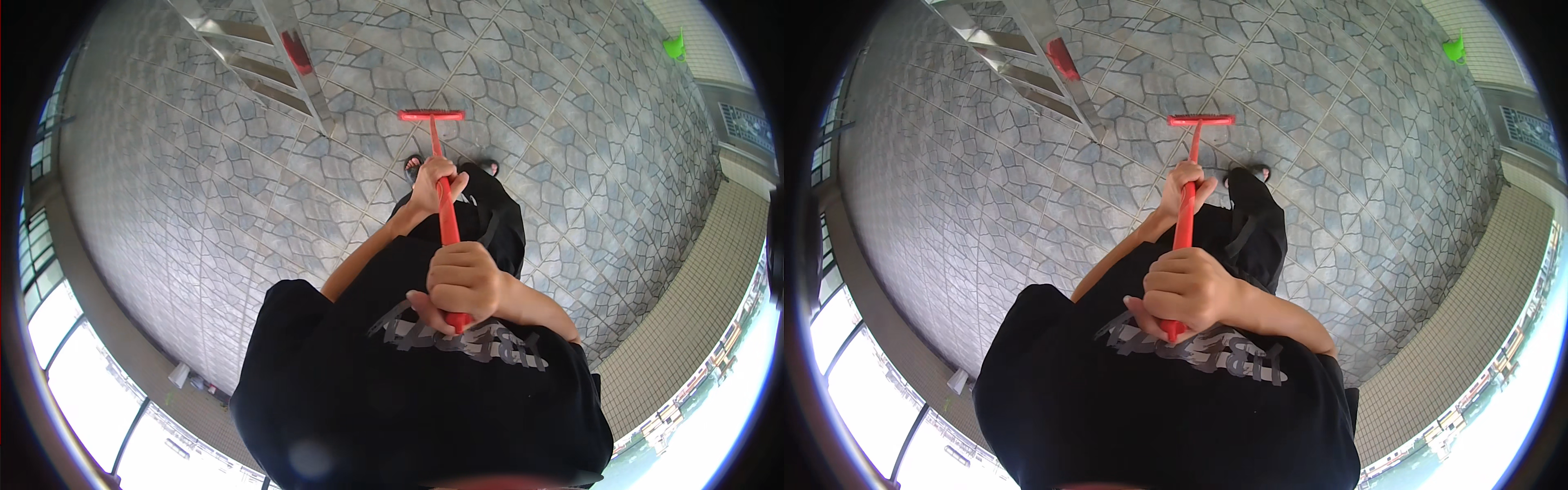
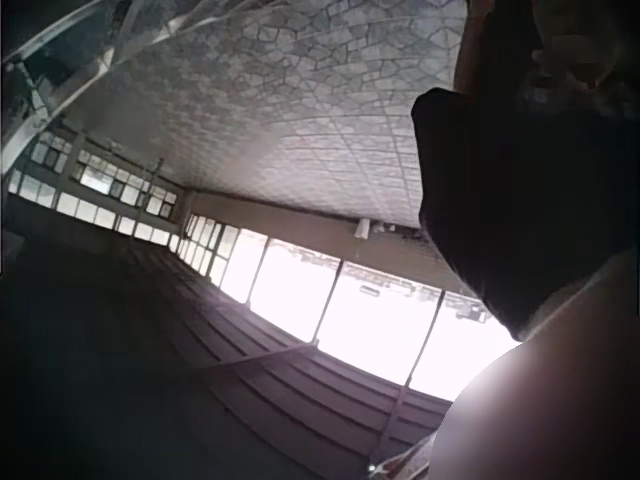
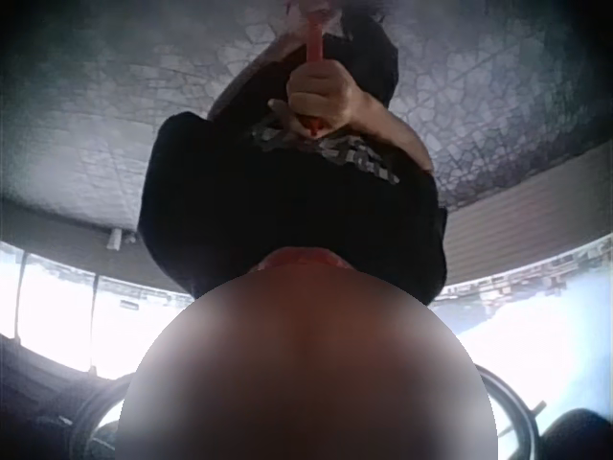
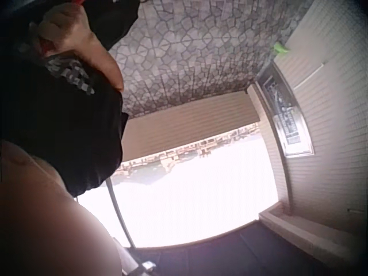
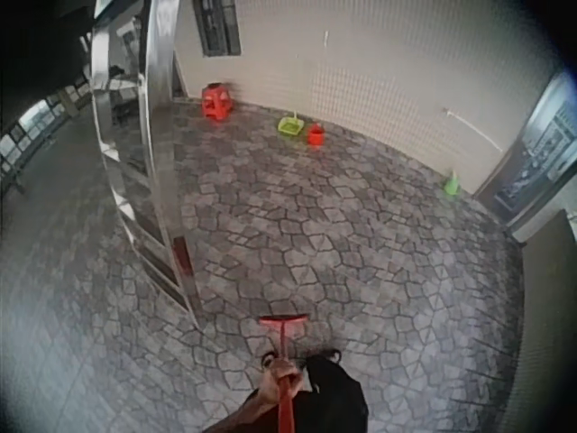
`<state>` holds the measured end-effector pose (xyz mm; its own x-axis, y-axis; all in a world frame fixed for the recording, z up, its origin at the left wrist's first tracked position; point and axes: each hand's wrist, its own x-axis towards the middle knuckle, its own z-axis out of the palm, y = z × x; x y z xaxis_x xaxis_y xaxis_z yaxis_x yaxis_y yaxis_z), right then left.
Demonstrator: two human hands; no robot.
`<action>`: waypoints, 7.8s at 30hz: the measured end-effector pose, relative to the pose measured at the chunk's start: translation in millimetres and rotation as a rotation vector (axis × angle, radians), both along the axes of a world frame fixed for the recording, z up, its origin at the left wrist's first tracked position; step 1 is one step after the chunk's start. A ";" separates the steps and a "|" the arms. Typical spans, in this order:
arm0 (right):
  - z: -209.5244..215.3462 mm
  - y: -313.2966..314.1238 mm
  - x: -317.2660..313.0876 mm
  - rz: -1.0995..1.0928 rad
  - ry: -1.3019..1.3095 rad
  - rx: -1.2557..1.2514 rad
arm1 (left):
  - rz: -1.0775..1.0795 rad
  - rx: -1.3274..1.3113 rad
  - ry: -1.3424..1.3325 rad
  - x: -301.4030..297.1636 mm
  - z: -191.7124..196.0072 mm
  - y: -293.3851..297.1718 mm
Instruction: The recorder is using a red broom to sweep a tiled balcony floor.
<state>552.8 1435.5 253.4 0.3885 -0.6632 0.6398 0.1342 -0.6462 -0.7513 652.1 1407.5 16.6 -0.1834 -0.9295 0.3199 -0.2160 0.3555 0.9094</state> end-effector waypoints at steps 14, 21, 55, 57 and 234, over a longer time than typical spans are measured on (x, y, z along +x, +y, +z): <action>-51.5 85.7 -31.1 -0.345 0.127 0.022 | -0.195 -0.031 -0.084 -49.4 -28.3 14.9; -102.8 147.1 -56.5 -0.567 0.111 0.264 | -0.452 -0.025 -0.191 -76.8 -98.1 66.5; -43.4 387.4 141.4 -0.419 0.058 -0.025 | -0.466 -0.061 -0.258 130.2 -18.5 311.8; -38.1 391.4 127.0 -0.403 0.001 -0.040 | -0.446 -0.105 -0.253 118.9 -8.7 312.9; -55.9 801.8 54.3 -3.498 -0.610 -0.168 | -3.226 -0.900 -0.493 -169.1 -136.9 882.9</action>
<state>607.1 2237.2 197.5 -0.0010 0.9242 0.3818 0.0045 0.3818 -0.9242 483.0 2290.4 -120.3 0.4660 0.8741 -0.1371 0.6111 -0.2059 0.7643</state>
